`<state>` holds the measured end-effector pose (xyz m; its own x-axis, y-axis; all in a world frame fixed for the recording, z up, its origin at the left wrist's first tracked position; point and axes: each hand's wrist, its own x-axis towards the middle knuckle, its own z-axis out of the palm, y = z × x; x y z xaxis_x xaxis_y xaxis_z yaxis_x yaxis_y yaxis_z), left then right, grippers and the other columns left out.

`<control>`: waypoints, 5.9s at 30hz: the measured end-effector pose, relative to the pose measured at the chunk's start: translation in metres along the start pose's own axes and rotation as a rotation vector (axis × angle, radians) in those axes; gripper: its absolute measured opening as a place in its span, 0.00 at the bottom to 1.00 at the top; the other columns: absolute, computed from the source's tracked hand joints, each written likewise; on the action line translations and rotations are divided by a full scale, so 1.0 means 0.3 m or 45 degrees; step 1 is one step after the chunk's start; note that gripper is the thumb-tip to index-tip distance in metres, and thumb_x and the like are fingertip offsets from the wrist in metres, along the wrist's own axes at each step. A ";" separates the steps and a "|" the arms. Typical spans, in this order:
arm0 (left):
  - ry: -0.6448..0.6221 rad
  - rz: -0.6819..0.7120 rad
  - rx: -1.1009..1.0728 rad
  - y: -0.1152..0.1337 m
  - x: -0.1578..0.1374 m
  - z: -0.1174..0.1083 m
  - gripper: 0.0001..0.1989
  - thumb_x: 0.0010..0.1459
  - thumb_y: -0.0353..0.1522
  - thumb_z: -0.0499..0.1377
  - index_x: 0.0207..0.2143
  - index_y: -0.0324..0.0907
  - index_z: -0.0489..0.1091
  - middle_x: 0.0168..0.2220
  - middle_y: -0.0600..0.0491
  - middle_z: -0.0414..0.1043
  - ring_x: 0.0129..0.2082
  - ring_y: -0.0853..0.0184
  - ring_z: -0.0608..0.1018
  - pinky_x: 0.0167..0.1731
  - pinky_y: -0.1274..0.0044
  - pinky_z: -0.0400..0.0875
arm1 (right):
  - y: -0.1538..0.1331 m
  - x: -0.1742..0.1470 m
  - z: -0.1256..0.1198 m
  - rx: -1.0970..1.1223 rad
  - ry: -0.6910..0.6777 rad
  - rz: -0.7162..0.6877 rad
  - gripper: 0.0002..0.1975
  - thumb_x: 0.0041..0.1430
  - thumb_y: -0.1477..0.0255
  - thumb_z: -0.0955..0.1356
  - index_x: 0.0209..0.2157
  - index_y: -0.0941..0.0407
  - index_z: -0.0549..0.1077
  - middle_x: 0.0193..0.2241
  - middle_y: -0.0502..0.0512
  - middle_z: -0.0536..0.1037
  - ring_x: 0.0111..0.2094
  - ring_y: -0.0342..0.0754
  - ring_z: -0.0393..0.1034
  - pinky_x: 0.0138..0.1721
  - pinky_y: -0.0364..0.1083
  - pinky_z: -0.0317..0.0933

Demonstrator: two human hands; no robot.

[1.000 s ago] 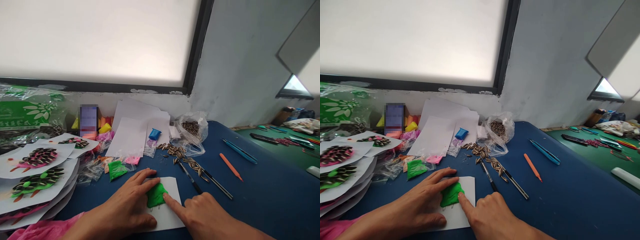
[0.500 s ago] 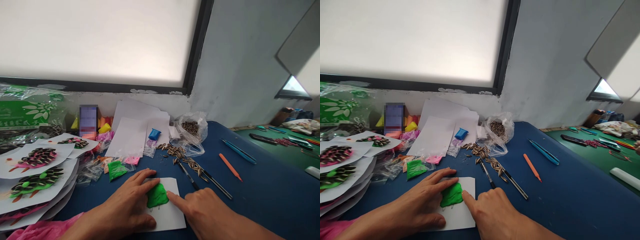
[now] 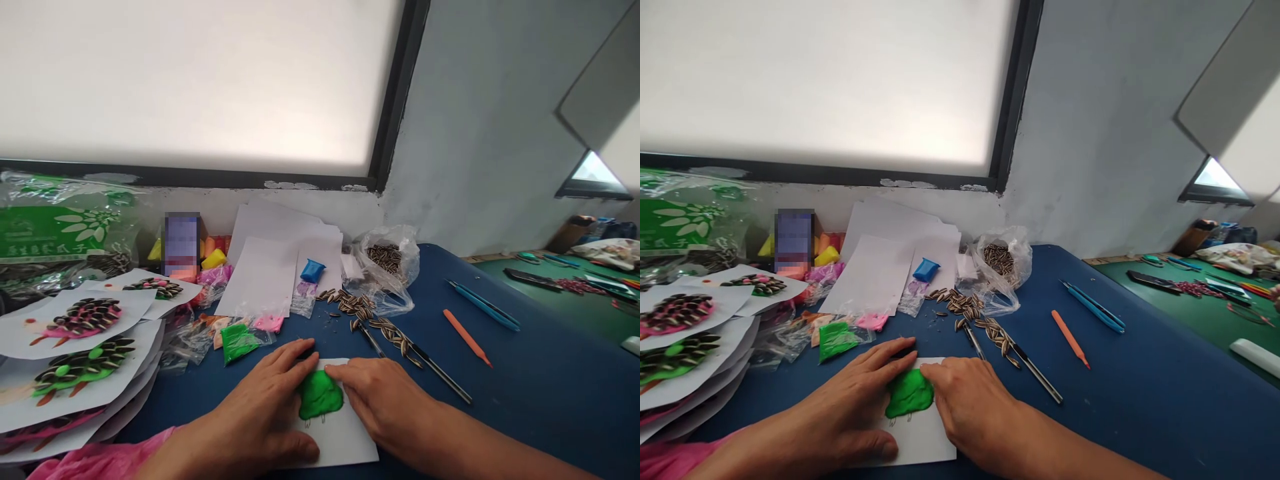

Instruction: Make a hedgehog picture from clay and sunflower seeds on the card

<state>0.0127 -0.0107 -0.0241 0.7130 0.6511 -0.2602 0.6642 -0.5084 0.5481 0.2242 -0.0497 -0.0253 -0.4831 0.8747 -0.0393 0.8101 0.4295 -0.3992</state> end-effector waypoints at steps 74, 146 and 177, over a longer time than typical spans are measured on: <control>-0.033 -0.052 -0.167 -0.035 0.004 -0.015 0.47 0.43 0.30 0.68 0.66 0.43 0.54 0.70 0.47 0.40 0.69 0.50 0.45 0.65 0.57 0.46 | -0.015 -0.063 -0.001 -0.620 -0.249 -0.076 0.38 0.51 0.77 0.64 0.65 0.54 0.53 0.28 0.53 0.81 0.23 0.50 0.74 0.18 0.46 0.37; 0.050 0.067 -0.153 -0.055 -0.002 -0.003 0.45 0.44 0.35 0.69 0.65 0.49 0.57 0.69 0.49 0.43 0.68 0.48 0.50 0.64 0.58 0.49 | 0.003 -0.039 -0.050 -0.349 -0.235 0.104 0.34 0.56 0.81 0.60 0.62 0.44 0.61 0.28 0.52 0.77 0.25 0.46 0.67 0.24 0.42 0.44; 0.073 0.075 -0.141 -0.057 -0.008 0.004 0.46 0.45 0.34 0.69 0.65 0.50 0.56 0.69 0.49 0.44 0.67 0.47 0.51 0.63 0.56 0.51 | 0.004 -0.021 -0.068 0.023 -0.224 0.146 0.30 0.56 0.81 0.61 0.58 0.46 0.68 0.28 0.51 0.77 0.25 0.43 0.66 0.26 0.40 0.53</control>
<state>-0.0002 -0.0042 -0.0339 0.7341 0.6546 -0.1804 0.5902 -0.4838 0.6462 0.2349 -0.0501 -0.0070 -0.4403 0.8640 -0.2441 0.8575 0.3241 -0.3995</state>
